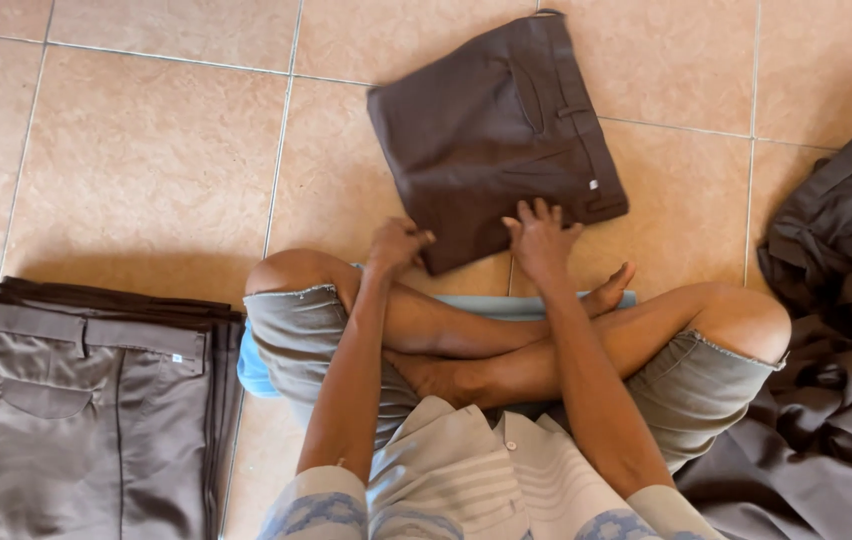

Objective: Folding brown trousers into a neat rectangular shape and stacking them on the floor.

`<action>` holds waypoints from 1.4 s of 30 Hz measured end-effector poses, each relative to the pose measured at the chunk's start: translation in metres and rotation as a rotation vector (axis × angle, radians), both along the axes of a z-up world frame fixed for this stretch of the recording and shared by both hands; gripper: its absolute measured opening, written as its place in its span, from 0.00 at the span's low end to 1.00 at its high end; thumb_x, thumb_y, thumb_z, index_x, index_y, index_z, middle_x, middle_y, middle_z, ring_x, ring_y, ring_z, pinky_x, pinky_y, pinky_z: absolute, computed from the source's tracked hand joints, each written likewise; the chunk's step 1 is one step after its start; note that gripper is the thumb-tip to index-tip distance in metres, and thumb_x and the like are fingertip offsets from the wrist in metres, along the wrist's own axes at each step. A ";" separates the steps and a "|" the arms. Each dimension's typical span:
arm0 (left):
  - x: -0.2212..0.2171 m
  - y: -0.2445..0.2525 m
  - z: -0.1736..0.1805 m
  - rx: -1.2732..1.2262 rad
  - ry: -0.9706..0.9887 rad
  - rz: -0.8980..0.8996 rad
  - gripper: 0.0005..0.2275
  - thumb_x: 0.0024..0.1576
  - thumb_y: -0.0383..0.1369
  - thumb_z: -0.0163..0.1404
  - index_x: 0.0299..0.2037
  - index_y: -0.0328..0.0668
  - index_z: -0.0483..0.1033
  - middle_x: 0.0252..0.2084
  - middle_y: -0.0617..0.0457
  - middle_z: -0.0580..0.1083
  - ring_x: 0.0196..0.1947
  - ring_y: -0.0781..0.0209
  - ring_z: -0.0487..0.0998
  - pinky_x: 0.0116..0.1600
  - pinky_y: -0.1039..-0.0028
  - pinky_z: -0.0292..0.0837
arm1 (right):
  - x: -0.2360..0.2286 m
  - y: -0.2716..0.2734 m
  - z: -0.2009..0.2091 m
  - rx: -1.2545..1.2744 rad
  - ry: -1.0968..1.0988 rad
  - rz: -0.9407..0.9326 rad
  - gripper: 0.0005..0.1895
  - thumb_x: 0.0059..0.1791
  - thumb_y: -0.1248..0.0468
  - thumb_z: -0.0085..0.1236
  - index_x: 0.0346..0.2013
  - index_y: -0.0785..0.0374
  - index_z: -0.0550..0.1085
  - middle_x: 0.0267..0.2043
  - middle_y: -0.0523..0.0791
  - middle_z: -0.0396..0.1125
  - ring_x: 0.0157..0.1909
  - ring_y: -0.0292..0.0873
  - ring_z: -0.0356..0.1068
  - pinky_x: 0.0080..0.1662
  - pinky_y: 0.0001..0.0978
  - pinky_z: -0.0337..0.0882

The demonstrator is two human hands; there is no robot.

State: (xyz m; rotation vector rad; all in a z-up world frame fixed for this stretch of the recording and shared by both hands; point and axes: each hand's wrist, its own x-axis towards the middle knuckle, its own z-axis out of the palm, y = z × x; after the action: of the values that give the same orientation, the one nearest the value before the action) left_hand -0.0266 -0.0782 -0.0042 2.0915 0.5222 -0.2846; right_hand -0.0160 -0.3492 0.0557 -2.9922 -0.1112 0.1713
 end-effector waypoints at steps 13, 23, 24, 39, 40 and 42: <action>0.064 0.045 -0.006 -0.437 -0.103 0.478 0.13 0.54 0.38 0.60 0.38 0.34 0.78 0.23 0.44 0.78 0.17 0.57 0.81 0.20 0.70 0.81 | -0.106 0.038 -0.002 0.043 0.054 -0.026 0.28 0.49 0.33 0.52 0.33 0.54 0.67 0.29 0.46 0.70 0.37 0.55 0.77 0.44 0.52 0.74; 0.100 0.054 -0.037 -0.307 -0.415 0.508 0.08 0.47 0.31 0.65 0.34 0.40 0.83 0.25 0.49 0.77 0.16 0.62 0.77 0.20 0.77 0.78 | -0.105 0.033 -0.011 0.095 0.046 0.254 0.14 0.45 0.50 0.65 0.39 0.49 0.74 0.29 0.42 0.70 0.34 0.49 0.77 0.39 0.43 0.76; 0.099 0.055 -0.037 -0.308 -0.411 0.515 0.08 0.47 0.31 0.65 0.34 0.40 0.83 0.25 0.49 0.77 0.16 0.62 0.77 0.20 0.77 0.78 | -0.106 0.035 -0.008 0.093 0.050 0.259 0.14 0.45 0.50 0.65 0.39 0.49 0.74 0.29 0.42 0.70 0.34 0.49 0.77 0.39 0.43 0.76; 0.111 0.059 -0.020 -0.066 -0.451 0.635 0.06 0.54 0.35 0.56 0.31 0.43 0.80 0.30 0.48 0.79 0.33 0.44 0.83 0.44 0.57 0.75 | -0.088 0.032 0.008 0.097 0.308 0.341 0.04 0.49 0.58 0.55 0.36 0.52 0.73 0.29 0.45 0.70 0.36 0.53 0.76 0.41 0.46 0.76; 0.111 0.059 -0.022 -0.025 -0.437 0.626 0.06 0.55 0.34 0.54 0.30 0.42 0.78 0.31 0.46 0.79 0.35 0.42 0.83 0.44 0.56 0.75 | -0.087 0.034 0.012 0.128 0.333 0.323 0.05 0.48 0.58 0.55 0.35 0.53 0.73 0.30 0.47 0.70 0.37 0.56 0.76 0.43 0.48 0.76; 0.114 0.059 -0.024 0.015 -0.420 0.614 0.06 0.56 0.34 0.52 0.30 0.41 0.77 0.31 0.44 0.79 0.36 0.39 0.82 0.45 0.54 0.75 | -0.085 0.037 0.019 0.158 0.361 0.301 0.05 0.48 0.58 0.55 0.35 0.55 0.74 0.30 0.48 0.71 0.38 0.58 0.76 0.44 0.50 0.76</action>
State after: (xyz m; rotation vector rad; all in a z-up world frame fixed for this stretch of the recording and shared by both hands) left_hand 0.0874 -0.0197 -0.0281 1.8261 0.8658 0.5018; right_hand -0.1008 -0.3121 0.0752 -2.7183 -0.5070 0.6936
